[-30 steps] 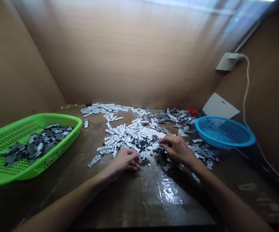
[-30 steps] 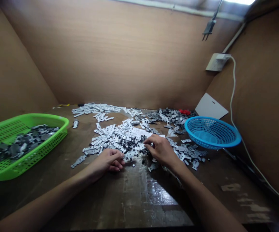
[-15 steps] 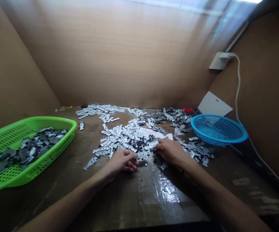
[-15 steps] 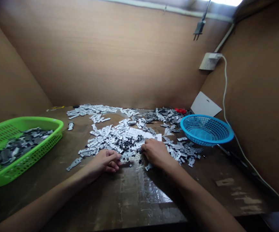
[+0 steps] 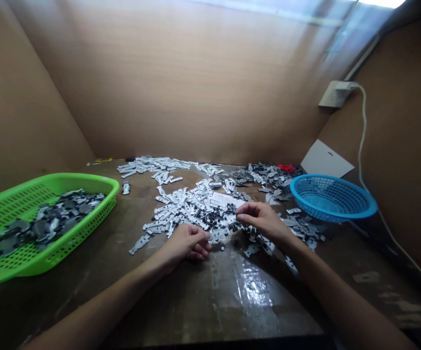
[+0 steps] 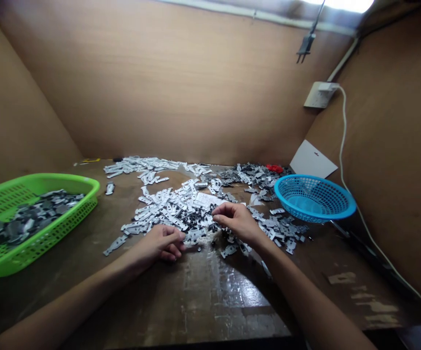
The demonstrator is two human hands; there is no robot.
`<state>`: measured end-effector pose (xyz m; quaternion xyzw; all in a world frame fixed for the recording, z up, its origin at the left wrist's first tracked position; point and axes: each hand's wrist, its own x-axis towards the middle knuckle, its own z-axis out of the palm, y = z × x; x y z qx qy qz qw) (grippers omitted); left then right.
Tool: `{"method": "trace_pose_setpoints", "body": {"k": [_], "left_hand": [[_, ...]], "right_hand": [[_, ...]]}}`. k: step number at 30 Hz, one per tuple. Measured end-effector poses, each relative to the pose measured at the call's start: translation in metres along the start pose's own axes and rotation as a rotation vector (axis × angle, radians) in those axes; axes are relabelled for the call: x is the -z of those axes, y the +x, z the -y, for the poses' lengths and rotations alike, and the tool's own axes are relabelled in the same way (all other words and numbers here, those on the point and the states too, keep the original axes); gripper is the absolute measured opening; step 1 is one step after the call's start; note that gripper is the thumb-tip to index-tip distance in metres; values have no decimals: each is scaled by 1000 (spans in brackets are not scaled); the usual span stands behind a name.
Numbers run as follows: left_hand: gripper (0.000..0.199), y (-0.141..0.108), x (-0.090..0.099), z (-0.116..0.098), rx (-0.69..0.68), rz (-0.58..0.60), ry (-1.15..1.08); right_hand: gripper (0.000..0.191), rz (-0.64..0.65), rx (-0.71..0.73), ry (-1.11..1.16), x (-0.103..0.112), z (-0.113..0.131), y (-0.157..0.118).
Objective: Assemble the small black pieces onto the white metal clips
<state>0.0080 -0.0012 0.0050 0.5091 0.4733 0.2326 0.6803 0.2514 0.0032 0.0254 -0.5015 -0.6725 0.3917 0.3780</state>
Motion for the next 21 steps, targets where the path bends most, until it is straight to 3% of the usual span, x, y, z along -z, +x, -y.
{"method": "trace_pose_setpoints", "body": {"k": [10, 15, 21], "left_hand": [[30, 3, -1, 5, -10, 0, 29], [30, 2, 0, 4, -18, -3, 12], [28, 2, 0, 3, -14, -6, -17]], "right_hand": [[11, 32, 359, -275, -51, 17, -17], [17, -12, 353, -328, -64, 10, -18], [17, -31, 346, -316, -60, 6, -17]]}}
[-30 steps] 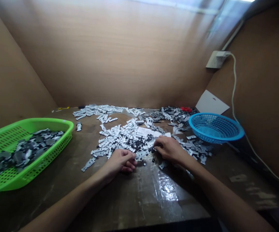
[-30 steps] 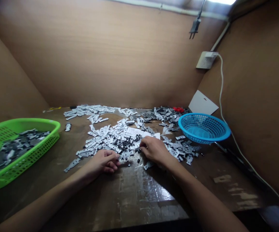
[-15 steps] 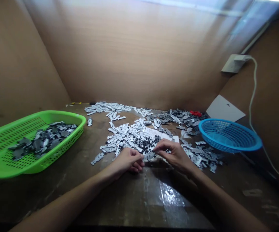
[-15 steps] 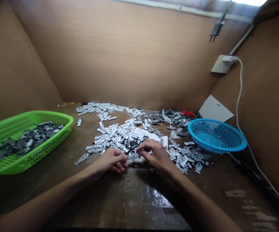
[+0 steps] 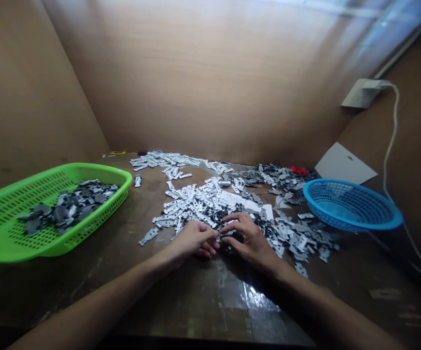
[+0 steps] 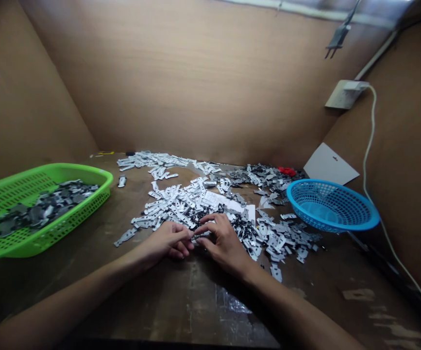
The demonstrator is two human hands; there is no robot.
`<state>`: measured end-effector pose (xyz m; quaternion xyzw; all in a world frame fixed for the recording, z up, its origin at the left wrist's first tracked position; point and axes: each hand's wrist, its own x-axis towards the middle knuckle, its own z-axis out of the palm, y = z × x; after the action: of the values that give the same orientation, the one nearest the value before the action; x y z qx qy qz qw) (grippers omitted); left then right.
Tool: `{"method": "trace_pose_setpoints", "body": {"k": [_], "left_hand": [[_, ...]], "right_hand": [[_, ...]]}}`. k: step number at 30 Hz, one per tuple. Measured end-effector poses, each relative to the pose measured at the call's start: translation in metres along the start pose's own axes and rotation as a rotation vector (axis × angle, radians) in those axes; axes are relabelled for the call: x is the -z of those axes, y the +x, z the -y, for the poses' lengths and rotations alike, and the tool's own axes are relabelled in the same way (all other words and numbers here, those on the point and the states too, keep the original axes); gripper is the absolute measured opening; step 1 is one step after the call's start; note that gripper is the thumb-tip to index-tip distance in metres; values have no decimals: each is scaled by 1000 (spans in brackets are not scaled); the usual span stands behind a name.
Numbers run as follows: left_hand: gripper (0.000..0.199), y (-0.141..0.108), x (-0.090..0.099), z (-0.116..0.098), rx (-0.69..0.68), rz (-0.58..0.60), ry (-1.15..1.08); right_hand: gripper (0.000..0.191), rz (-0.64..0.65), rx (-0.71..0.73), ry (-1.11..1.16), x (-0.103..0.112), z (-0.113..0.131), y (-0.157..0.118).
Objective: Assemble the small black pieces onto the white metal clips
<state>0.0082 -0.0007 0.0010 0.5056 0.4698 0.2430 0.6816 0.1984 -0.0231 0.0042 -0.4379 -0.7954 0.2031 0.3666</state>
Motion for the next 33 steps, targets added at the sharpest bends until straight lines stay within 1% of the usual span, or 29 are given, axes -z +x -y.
{"method": "trace_pose_setpoints", "body": {"k": [6, 8, 9, 11, 12, 13, 15, 16, 18, 20, 23, 26, 29, 31, 33], "left_hand": [[28, 1, 1, 2, -5, 5, 3], [28, 1, 1, 1, 3, 3, 3], [28, 1, 1, 1, 11, 3, 3], [28, 1, 0, 0, 25, 4, 6], [28, 1, 0, -1, 30, 8, 7], [28, 1, 0, -1, 30, 11, 10], [29, 1, 0, 0, 28, 23, 16], [29, 2, 1, 0, 26, 29, 20], [30, 3, 2, 1, 23, 38, 27], [31, 3, 3, 2, 18, 43, 29], [32, 4, 4, 3, 12, 45, 30], [32, 4, 3, 3, 16, 42, 46], [32, 3, 1, 2, 16, 36, 58], [32, 3, 0, 0, 17, 32, 57], [32, 2, -1, -1, 22, 26, 61]], "right_hand": [[14, -6, 62, -22, 3, 3, 0], [13, -40, 74, -46, 8, 0, 4], [13, -77, 70, -70, 14, -5, 6], [16, -174, 40, -149, 29, -21, 12], [18, -226, 0, -209, 39, -32, 15], [19, -244, -48, -281, 49, -45, 17], [19, -214, -169, -414, 67, -71, 19], [19, -171, -222, -450, 74, -82, 19], [20, -105, -260, -472, 81, -98, 17], [19, -67, -251, -465, 79, -103, 16], [20, -40, -206, -447, 67, -98, 17], [33, -2, -108, -407, 54, -91, 20], [44, 72, -16, -360, 45, -92, 22], [43, 116, 6, -351, 42, -96, 23], [38, 126, 19, -359, 41, -99, 23]]}}
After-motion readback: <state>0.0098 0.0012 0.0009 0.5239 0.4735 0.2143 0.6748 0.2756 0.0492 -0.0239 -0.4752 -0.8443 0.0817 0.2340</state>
